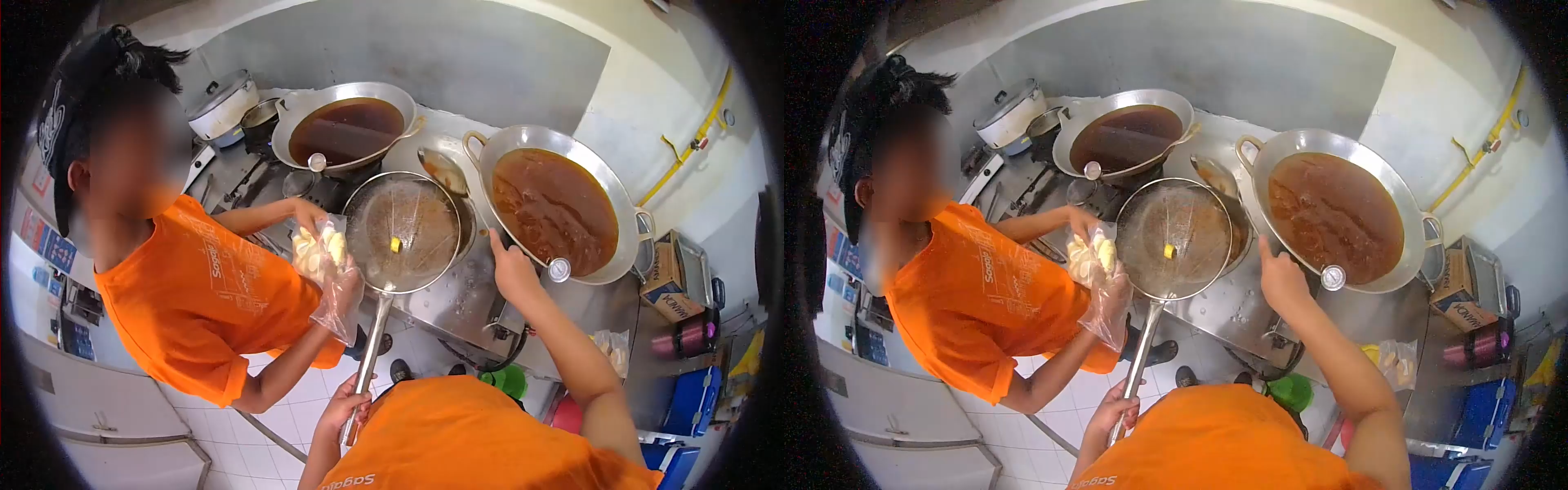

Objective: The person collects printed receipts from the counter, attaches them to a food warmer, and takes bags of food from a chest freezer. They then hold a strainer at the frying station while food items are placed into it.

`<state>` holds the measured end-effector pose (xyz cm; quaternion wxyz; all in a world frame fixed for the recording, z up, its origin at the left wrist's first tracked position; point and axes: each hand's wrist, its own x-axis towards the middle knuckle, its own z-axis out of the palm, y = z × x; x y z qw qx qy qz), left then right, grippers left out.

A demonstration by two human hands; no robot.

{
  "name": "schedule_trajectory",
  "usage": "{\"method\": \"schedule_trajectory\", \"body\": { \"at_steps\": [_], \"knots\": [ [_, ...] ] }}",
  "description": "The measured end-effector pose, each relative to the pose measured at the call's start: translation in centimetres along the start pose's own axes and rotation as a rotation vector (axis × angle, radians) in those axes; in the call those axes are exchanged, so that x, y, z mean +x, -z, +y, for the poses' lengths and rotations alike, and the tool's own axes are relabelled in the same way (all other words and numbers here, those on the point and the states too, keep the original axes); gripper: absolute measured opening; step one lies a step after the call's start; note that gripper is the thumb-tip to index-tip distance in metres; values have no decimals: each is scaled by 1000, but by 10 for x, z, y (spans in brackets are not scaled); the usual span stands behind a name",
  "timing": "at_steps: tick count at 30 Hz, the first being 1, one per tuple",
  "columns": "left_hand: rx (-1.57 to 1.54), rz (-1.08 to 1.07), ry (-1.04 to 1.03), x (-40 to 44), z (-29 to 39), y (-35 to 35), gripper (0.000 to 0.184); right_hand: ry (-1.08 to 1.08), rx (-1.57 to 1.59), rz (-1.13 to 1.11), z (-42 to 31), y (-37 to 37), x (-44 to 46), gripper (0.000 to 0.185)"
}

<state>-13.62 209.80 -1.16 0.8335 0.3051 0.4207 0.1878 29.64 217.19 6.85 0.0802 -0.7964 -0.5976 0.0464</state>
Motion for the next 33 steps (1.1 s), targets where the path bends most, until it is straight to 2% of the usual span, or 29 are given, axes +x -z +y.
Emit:
{"method": "schedule_trajectory", "body": {
  "at_steps": [5, 11, 14, 17, 20, 21, 23, 24, 25, 27, 30, 31, 32, 33],
  "knots": [
    [-50, -2, 5, -16, 10, 3, 46, -40, 81, -162, -5, -13, -4, 65],
    [-68, -34, 0, -15, 10, 18, 46, -100, 107, -153, -7, -27, -1, 66],
    [-89, -30, 4, -17, 16, 14, 46, -71, 117, -51, -9, -25, -6, 64],
    [-52, -10, -18, -16, 20, 12, 50, 13, 158, 155, -22, 21, -22, 60],
    [-40, -25, -29, -8, 21, 16, 51, -81, 111, 52, -25, 94, -31, 56],
    [-33, -35, -36, -5, 22, 17, 51, 29, 114, 238, -5, 95, -27, 63],
    [-37, -50, -41, -1, 26, 16, 52, -192, 226, 158, 22, 131, -28, 64],
    [-41, -57, -46, 2, 27, 15, 52, -145, 197, 222, 50, 138, -25, 63],
    [-43, -59, -38, 5, 28, 14, 50, -189, 211, 217, 80, 145, -23, 56],
    [-47, -59, -23, 9, 28, 17, 45, -308, 90, 168, 119, 165, -22, 47],
    [-71, -91, -47, 13, 29, 17, 44, -320, -75, 244, 195, 157, -34, 47],
    [-55, -80, -39, 13, 32, 16, 43, -315, -141, 271, 209, 153, -36, 47],
    [-37, -69, -30, 11, 35, 15, 43, -436, -183, 163, 186, 165, -39, 46],
    [-16, -57, -21, 10, 38, 15, 43, -445, -235, 168, 198, 161, -40, 45]
  ]
}}
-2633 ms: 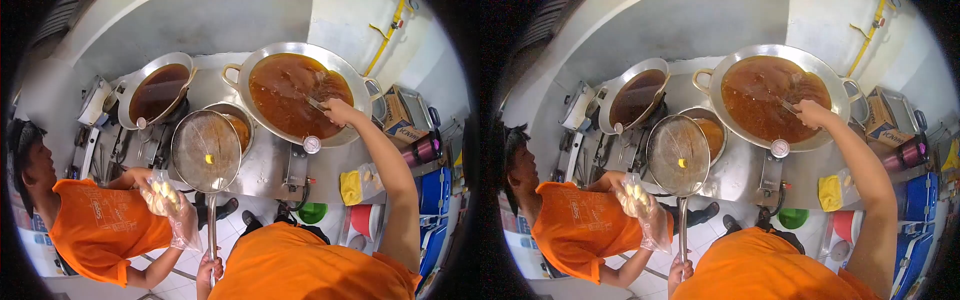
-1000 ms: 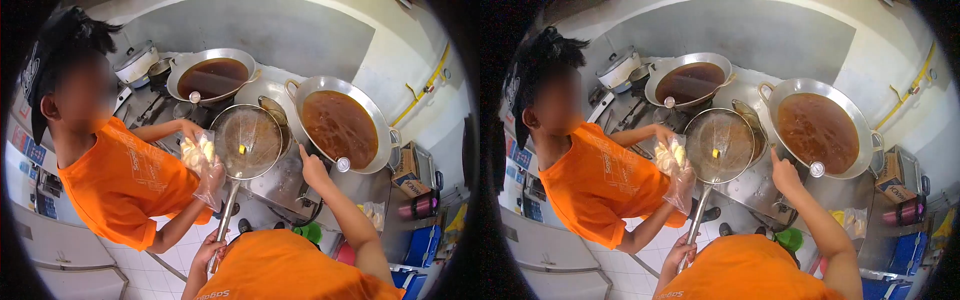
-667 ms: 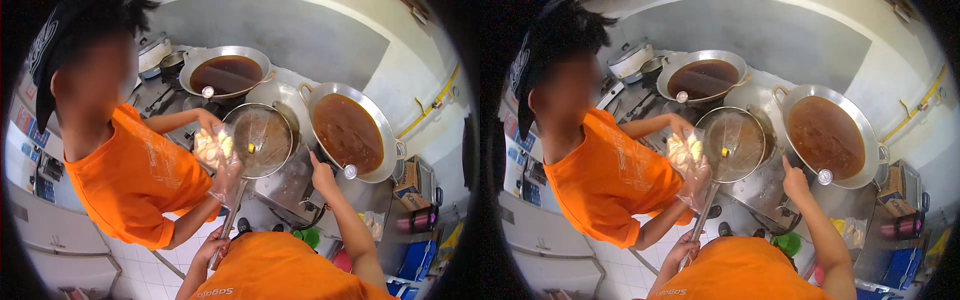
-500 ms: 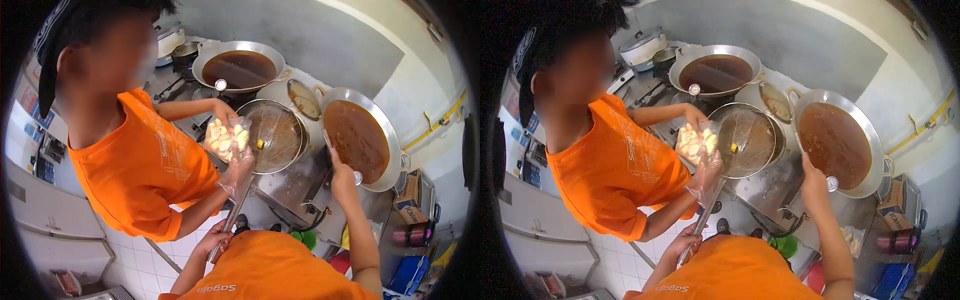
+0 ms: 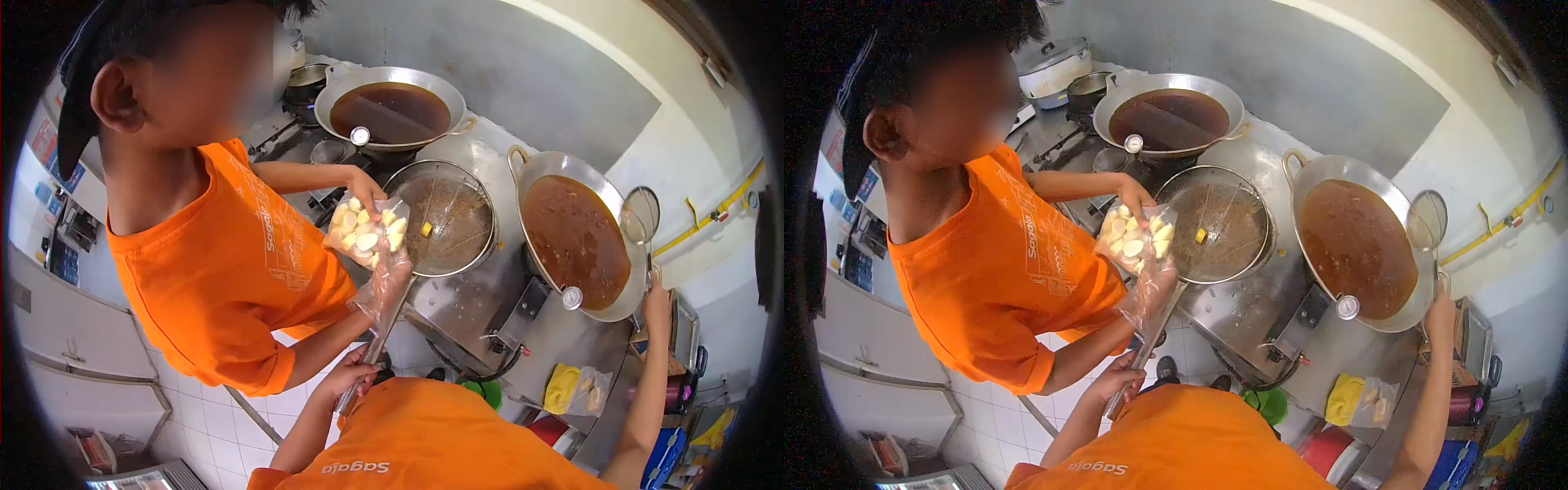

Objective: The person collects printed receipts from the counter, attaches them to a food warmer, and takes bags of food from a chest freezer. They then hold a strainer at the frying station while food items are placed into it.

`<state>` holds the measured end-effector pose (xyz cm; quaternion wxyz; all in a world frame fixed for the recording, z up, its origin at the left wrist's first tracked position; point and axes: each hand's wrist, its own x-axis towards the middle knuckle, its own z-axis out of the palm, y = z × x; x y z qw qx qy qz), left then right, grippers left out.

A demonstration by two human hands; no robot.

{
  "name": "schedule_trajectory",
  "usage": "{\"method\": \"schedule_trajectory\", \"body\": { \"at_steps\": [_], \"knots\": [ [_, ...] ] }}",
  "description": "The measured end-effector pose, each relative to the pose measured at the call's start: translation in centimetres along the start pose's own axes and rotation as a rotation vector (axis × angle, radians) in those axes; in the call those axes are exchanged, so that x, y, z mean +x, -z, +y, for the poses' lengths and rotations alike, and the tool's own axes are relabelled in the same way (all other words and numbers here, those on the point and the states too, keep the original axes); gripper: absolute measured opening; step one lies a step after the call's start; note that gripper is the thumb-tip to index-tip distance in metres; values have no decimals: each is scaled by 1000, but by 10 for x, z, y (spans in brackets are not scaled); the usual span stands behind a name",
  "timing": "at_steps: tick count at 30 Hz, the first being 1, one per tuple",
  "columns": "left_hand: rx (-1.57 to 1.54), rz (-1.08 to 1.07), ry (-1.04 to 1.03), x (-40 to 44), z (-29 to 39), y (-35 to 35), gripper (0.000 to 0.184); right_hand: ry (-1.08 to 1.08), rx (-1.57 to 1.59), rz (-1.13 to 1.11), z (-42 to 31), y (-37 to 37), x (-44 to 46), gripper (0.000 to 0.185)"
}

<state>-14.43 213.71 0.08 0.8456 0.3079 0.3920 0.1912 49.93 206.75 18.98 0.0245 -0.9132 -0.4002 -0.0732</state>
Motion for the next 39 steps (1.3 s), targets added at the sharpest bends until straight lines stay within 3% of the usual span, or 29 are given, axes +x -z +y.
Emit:
{"method": "schedule_trajectory", "body": {
  "at_steps": [5, 8, 11, 14, 20, 23, 27, 30, 32, 39],
  "knots": [
    [12, 18, 8, 5, -5, 6, 48, -118, -140, 46, 88, -74, 26, 38],
    [35, 32, -8, 6, -6, 2, 50, -86, -199, -2, 51, -45, 3, 32],
    [21, 30, -13, 6, -6, 0, 51, -75, -282, -87, 62, -51, 6, 25],
    [12, 50, 5, 6, 1, -6, 52, 116, -182, -128, 42, -28, -17, 21],
    [-28, 64, -15, 7, -9, -5, 49, 195, -231, -515, 11, 10, -26, 22],
    [-27, 59, -26, 6, -13, -4, 48, 402, -187, -603, -9, 26, -30, 23],
    [-27, 99, -6, 7, -18, -10, 50, 406, -55, -651, -35, 24, -28, 27],
    [-75, 100, -9, 9, -20, -6, 51, 257, 216, -839, -30, -8, -10, 39],
    [-75, 98, -25, 7, -18, -6, 51, 190, 468, -870, -33, -15, -10, 45],
    [-99, 122, 6, 7, -15, -2, 51, 92, 756, -859, -49, -31, -11, 52]
  ]
}}
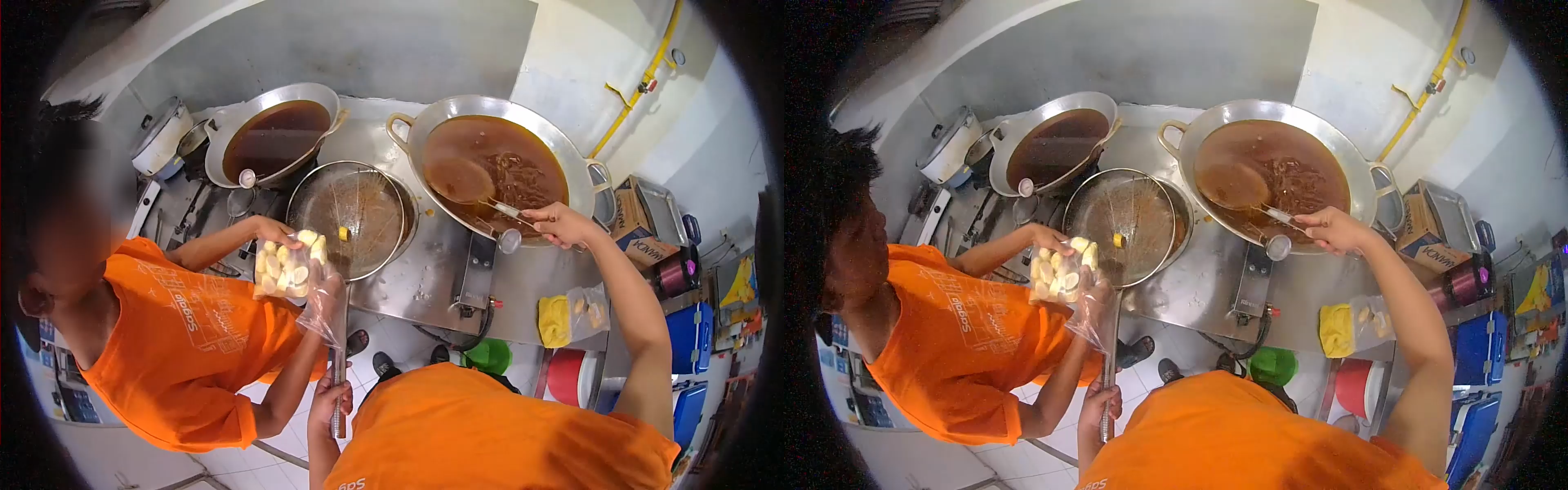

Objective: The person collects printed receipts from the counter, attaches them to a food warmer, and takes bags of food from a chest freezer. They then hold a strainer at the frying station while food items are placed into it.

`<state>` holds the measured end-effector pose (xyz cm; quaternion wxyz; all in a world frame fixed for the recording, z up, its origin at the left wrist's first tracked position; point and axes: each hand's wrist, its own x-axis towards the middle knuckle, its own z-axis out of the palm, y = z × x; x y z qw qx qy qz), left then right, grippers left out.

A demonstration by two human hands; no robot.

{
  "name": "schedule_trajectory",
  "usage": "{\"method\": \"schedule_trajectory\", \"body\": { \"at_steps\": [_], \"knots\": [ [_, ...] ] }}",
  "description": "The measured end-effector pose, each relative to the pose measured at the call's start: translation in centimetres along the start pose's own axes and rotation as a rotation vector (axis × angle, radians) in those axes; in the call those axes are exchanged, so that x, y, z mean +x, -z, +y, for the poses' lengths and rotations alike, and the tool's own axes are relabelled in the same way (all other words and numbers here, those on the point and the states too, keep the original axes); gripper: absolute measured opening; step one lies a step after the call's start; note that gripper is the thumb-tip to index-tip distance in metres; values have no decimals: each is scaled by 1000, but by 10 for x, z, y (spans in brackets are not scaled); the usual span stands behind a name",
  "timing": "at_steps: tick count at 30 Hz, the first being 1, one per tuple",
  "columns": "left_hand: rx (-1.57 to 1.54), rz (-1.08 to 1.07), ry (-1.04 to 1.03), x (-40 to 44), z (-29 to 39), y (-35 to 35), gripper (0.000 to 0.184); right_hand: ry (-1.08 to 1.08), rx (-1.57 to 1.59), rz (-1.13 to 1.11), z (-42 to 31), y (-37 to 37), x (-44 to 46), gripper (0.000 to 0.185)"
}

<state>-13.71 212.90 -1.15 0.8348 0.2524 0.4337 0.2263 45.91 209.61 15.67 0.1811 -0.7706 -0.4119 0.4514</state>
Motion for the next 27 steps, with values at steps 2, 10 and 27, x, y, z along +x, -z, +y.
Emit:
{"method": "schedule_trajectory", "body": {
  "at_steps": [2, 10, 27],
  "knots": [
    [-7, -14, -3, 2, -1, 2, 51, 16, 41, 31, 0, -3, 6, 51],
    [3, -57, -16, 2, 5, 0, 47, 24, 154, 154, -12, -17, 31, 50],
    [-41, -57, 45, 5, -2, 21, 50, 651, -468, 637, -62, -52, 25, 50]
  ]
}}
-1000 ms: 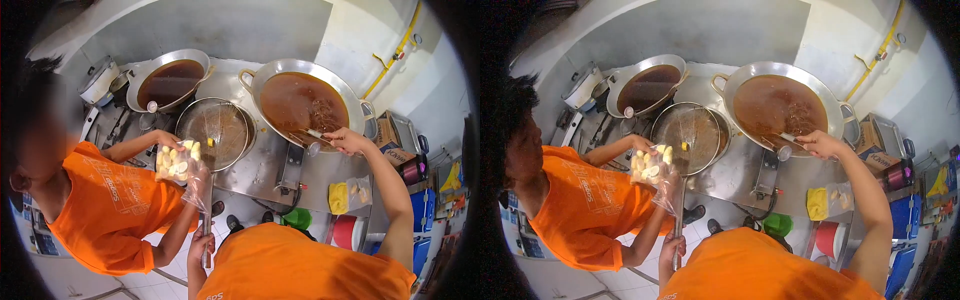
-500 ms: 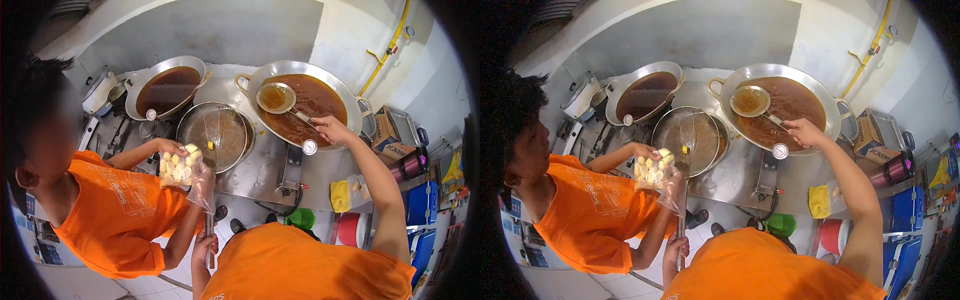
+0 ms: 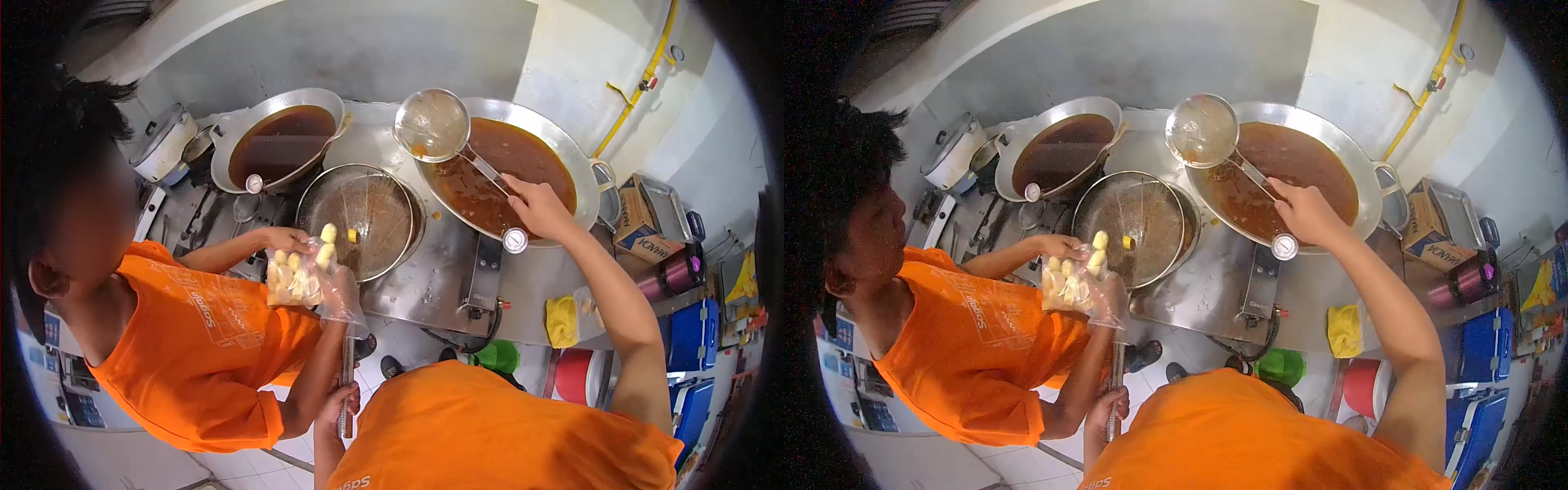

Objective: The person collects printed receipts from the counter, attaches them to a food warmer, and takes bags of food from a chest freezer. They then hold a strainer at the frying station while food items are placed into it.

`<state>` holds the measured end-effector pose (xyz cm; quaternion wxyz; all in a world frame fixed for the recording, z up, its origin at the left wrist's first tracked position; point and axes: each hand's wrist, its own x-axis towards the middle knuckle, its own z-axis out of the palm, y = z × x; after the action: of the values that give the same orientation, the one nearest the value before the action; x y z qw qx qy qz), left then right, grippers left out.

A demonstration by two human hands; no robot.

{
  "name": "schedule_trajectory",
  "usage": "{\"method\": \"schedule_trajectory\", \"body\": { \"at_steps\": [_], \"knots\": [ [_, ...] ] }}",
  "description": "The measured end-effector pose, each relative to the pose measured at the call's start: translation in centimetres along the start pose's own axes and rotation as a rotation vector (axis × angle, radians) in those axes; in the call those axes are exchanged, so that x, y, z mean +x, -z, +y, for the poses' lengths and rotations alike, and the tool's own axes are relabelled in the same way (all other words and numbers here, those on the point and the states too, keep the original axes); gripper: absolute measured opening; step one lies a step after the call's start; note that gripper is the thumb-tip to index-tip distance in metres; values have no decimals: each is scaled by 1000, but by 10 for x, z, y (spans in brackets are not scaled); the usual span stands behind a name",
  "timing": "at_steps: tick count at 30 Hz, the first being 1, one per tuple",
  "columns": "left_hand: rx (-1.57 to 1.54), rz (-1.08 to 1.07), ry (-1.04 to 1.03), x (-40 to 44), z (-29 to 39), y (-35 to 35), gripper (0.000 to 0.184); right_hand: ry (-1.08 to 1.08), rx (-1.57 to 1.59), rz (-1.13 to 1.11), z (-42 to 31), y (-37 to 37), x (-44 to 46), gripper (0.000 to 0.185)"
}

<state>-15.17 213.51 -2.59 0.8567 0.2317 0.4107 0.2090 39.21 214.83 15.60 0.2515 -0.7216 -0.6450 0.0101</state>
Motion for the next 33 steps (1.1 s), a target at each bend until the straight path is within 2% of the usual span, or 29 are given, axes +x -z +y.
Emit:
{"method": "schedule_trajectory", "body": {
  "at_steps": [1, 10, 13, 15, 18, 22, 27, 29, 30, 33],
  "knots": [
    [-1, -6, -2, -2, 0, 0, 50, -144, 47, -93, -36, 12, 5, 47],
    [48, -24, -9, -19, -1, -2, 49, -160, -201, -214, -102, -87, 24, 63],
    [73, -2, -27, -24, -5, -1, 48, -157, -196, -229, -99, -128, 22, 66],
    [44, -5, -39, -26, -3, -8, 47, -177, -149, -209, -102, -136, 19, 65],
    [50, -17, -39, -25, -5, -5, 47, -286, -68, -359, -100, -139, 17, 70],
    [39, -6, -31, -24, -7, -11, 47, -325, -87, -334, -77, -158, 6, 69],
    [38, 1, -18, -19, -8, -13, 46, -329, -122, -288, -81, -136, -5, 70],
    [56, -1, -19, -17, -8, -12, 46, -244, -117, -143, -77, -127, -17, 69],
    [62, 0, -24, -15, -8, -12, 46, -200, -116, -72, -85, -113, -19, 69],
    [92, -5, -37, -9, -11, -16, 46, -264, -111, -67, -89, -50, -17, 64]
  ]
}}
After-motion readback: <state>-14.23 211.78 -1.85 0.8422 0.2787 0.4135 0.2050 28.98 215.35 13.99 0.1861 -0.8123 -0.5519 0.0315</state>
